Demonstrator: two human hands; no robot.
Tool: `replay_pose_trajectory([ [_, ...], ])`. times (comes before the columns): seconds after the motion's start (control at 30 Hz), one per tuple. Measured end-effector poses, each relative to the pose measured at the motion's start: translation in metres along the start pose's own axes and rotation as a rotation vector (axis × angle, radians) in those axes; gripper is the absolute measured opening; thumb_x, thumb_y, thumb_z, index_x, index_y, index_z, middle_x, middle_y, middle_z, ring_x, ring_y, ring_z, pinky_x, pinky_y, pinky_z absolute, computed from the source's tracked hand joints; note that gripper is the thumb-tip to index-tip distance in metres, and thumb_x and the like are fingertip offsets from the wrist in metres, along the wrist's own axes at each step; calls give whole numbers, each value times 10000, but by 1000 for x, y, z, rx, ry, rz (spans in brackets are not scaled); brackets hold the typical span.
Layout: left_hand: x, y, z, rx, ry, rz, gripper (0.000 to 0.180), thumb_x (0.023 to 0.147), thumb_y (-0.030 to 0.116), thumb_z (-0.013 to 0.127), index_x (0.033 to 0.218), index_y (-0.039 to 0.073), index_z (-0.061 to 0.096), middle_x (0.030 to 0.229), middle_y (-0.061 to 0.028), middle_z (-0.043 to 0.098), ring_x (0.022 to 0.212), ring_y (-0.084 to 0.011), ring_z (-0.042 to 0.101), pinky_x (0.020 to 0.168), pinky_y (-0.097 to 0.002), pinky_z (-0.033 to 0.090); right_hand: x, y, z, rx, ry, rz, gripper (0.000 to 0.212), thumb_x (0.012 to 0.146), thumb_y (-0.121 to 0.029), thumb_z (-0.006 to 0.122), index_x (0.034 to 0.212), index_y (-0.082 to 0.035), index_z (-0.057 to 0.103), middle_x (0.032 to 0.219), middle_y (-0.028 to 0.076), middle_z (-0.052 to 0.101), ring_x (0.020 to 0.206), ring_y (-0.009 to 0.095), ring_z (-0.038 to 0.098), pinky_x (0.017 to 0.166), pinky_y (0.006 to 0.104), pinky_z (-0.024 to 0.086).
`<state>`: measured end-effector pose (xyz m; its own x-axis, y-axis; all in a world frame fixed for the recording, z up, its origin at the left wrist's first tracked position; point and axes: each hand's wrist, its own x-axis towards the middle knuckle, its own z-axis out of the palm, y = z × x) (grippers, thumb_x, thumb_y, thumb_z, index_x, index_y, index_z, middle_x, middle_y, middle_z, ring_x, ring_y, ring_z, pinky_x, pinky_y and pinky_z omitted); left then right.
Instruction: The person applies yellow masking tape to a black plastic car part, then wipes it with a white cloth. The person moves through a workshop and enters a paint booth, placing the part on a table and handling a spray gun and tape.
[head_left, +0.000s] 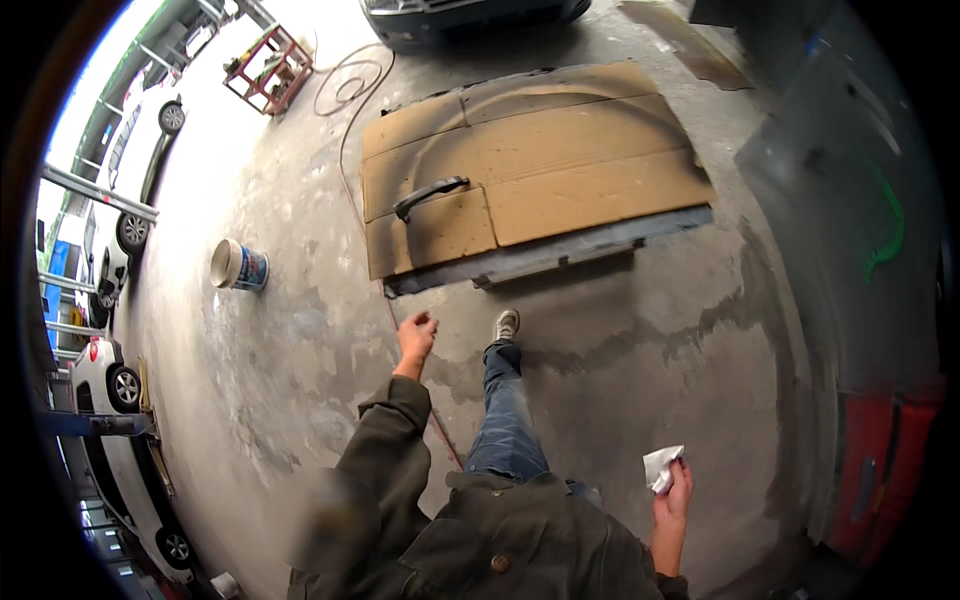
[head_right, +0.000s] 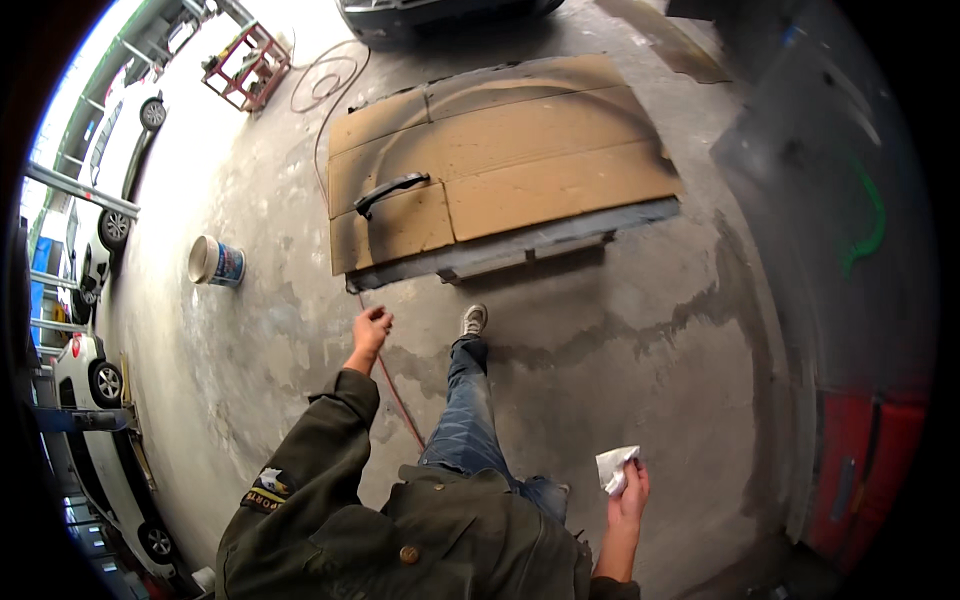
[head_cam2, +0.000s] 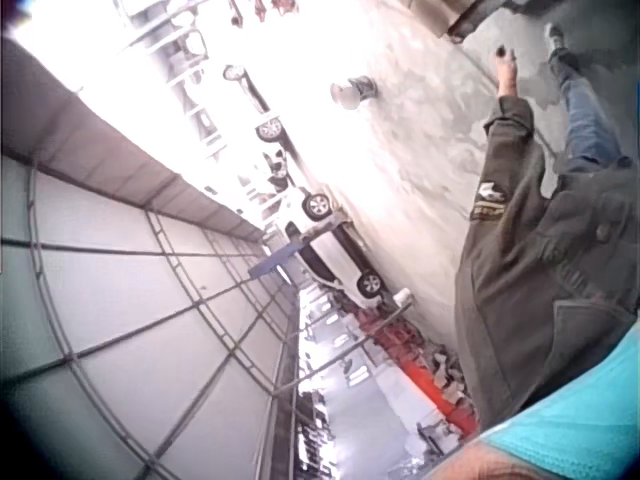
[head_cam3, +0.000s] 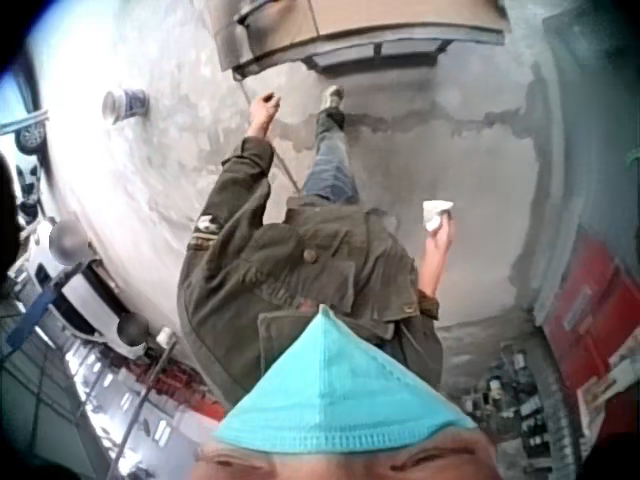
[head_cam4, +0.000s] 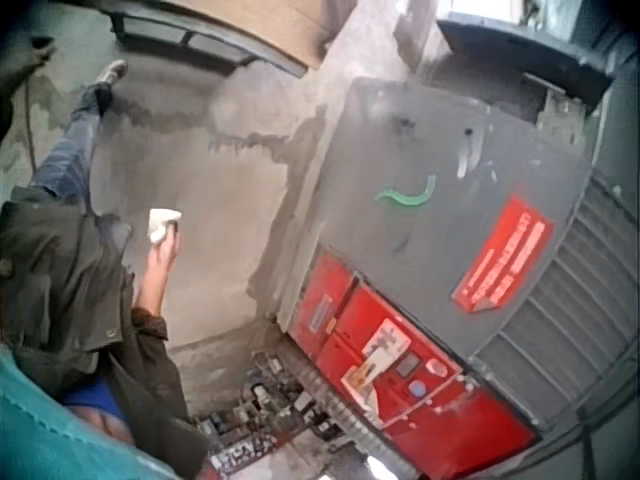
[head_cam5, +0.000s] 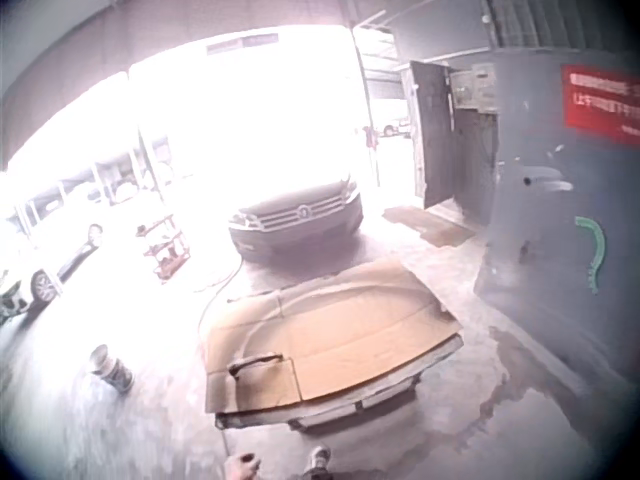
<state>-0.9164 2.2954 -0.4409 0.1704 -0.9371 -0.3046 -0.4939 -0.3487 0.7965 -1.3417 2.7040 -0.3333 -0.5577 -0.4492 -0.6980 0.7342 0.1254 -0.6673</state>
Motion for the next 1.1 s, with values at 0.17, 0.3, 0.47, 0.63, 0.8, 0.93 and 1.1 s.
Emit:
replay_pose_trajectory([
  [0.17, 159, -20, -17, 100, 180, 207, 623, 727, 97, 781, 1281, 9, 510, 1234, -127, 517, 798, -166, 669, 707, -302, 546, 94, -8, 226, -323, -51, -2, 192, 878, -78, 603, 1051, 5, 592, 962, 52, 630, 860, 127, 595, 754, 261, 481],
  [0.3, 217, 41, -36, -58, -13, 136, 636, 732, 43, 775, 1297, -3, 487, 1276, -69, 437, 783, -122, 633, 686, -235, 518, 172, 7, 407, -465, -231, -163, 171, 843, -38, 634, 1004, 15, 610, 916, 46, 633, 844, 112, 595, 761, 245, 476],
  [0.47, 245, 42, -35, -230, -103, 60, 469, 774, 14, 738, 1211, 33, 571, 1183, -5, 460, 751, -69, 547, 660, -193, 464, 237, 53, 578, -657, -347, -433, 144, 823, -52, 662, 954, 5, 649, 888, 48, 663, 781, 113, 618, 721, 256, 502],
  [0.63, 256, 55, -29, -225, -90, 55, 225, 848, 15, 656, 1073, 18, 648, 1101, 10, 534, 756, -40, 511, 658, -182, 433, 251, 111, 674, -775, -421, -563, 81, 802, -60, 678, 878, -32, 681, 860, 54, 619, 724, 152, 625, 658, 264, 506],
  [0.8, 252, 60, -28, -238, -86, 0, 205, 860, -41, 594, 1053, 2, 648, 1099, 18, 552, 735, -37, 522, 618, -176, 426, 261, 151, 695, -1014, -508, -754, 88, 786, -95, 690, 862, -51, 694, 843, 98, 600, 740, 236, 611, 671, 344, 488],
  [0.93, 249, 61, -27, -207, -39, 21, 156, 872, -2, 610, 1021, 4, 659, 1053, 1, 582, 727, -49, 515, 608, -197, 423, 276, 156, 697, -991, -276, -619, 84, 807, -96, 672, 871, -50, 699, 844, 105, 586, 764, 260, 601, 674, 353, 482],
  [1.1, 250, 54, -23, -137, -11, 50, 176, 840, -29, 612, 1006, -1, 662, 1033, -29, 599, 797, -106, 556, 682, -229, 452, 215, 186, 705, -1163, -512, -881, 101, 760, -95, 680, 860, -114, 689, 789, 65, 513, 704, 237, 557, 627, 368, 471],
])
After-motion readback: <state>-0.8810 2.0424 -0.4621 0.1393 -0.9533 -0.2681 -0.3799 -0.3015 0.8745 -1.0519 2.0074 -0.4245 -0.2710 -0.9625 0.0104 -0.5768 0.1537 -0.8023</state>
